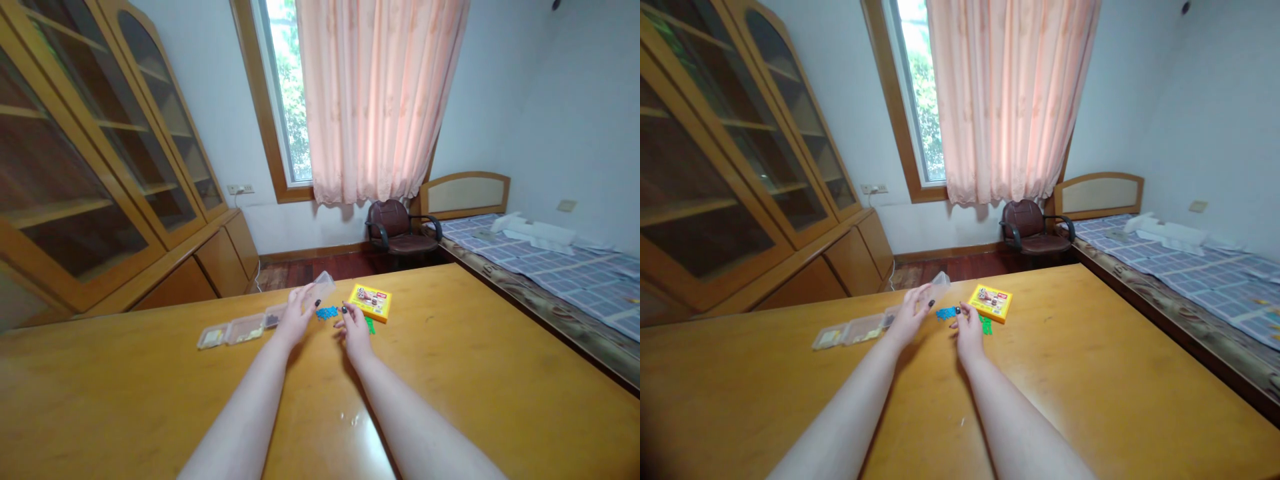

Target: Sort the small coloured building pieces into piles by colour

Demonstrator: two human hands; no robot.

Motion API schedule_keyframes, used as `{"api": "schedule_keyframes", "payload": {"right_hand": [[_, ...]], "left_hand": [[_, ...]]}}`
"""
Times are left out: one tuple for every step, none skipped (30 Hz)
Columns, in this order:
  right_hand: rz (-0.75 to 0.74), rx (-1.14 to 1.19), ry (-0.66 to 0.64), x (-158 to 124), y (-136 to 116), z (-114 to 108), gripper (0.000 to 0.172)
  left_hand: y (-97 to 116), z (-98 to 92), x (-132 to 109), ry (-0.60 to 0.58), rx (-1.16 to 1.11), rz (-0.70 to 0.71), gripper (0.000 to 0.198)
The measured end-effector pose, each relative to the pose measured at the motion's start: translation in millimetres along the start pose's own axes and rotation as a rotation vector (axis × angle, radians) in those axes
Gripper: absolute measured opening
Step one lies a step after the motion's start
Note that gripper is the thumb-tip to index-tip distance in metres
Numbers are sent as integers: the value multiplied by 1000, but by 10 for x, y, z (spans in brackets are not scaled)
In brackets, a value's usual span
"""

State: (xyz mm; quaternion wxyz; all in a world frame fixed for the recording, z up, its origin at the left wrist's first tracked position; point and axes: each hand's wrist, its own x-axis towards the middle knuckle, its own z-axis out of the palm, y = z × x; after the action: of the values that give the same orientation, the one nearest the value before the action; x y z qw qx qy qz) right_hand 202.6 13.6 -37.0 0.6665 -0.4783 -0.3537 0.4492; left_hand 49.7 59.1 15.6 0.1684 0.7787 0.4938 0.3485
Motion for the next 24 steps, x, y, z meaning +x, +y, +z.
{"api": "schedule_keyframes", "payload": {"right_hand": [[-3, 27, -45, -7, 1, 6, 51], [-9, 47, -111, -20, 1, 12, 55], [-13, 56, -187, -40, -2, 20, 58], [-15, 54, -262, -64, -6, 27, 59], [-13, 44, -326, -89, -13, 35, 58], [-9, 30, -375, -114, -23, 41, 56], [-1, 19, -411, -137, -35, 47, 54], [11, 14, -437, -157, -48, 51, 51], [27, 11, -462, -173, -61, 53, 49], [44, 7, -487, -185, -73, 54, 48], [60, -2, -508, -194, -81, 53, 46], [70, -14, -527, -199, -84, 51, 43], [74, -27, -544, -201, -81, 49, 39], [76, -37, -556, -201, -70, 46, 36], [79, -44, -562, -199, -54, 44, 34], [87, -47, -565, -195, -32, 42, 33], [100, -48, -566, -192, -9, 41, 32], [116, -50, -562, -189, 13, 41, 32], [131, -54, -555, -188, 32, 42, 32], [142, -56, -546, -188, 44, 44, 32], [149, -53, -538, -191, 49, 47, 33], [151, -45, -534, -194, 47, 51, 33], [146, -31, -531, -198, 38, 54, 34], [133, -16, -531, -198, 24, 56, 37]], "left_hand": [[21, -41, -105, -6, -49, 11, 45], [38, -76, -207, -33, -88, 24, 43], [48, -105, -302, -73, -111, 30, 42], [52, -128, -388, -105, -123, 21, 40], [49, -146, -462, -129, -131, 8, 40], [42, -158, -525, -146, -136, -6, 40], [33, -166, -577, -153, -140, -18, 41], [22, -170, -619, -160, -143, -23, 42], [13, -170, -652, -168, -144, -21, 44], [5, -168, -677, -176, -144, -14, 46], [-2, -163, -696, -182, -141, -5, 47], [-8, -156, -710, -187, -137, 3, 47], [-13, -147, -720, -190, -131, 13, 47], [-20, -137, -727, -190, -124, 23, 47], [-27, -126, -732, -190, -112, 34, 46], [-34, -114, -735, -191, -99, 47, 45], [-40, -101, -738, -191, -86, 57, 45], [-45, -88, -741, -188, -76, 66, 44], [-46, -74, -745, -185, -69, 72, 43], [-45, -60, -749, -181, -67, 72, 43], [-40, -46, -755, -182, -68, 71, 43], [-30, -35, -761, -188, -71, 69, 43], [-18, -27, -766, -202, -78, 69, 44], [-3, -24, -766, -223, -86, 71, 46]]}}
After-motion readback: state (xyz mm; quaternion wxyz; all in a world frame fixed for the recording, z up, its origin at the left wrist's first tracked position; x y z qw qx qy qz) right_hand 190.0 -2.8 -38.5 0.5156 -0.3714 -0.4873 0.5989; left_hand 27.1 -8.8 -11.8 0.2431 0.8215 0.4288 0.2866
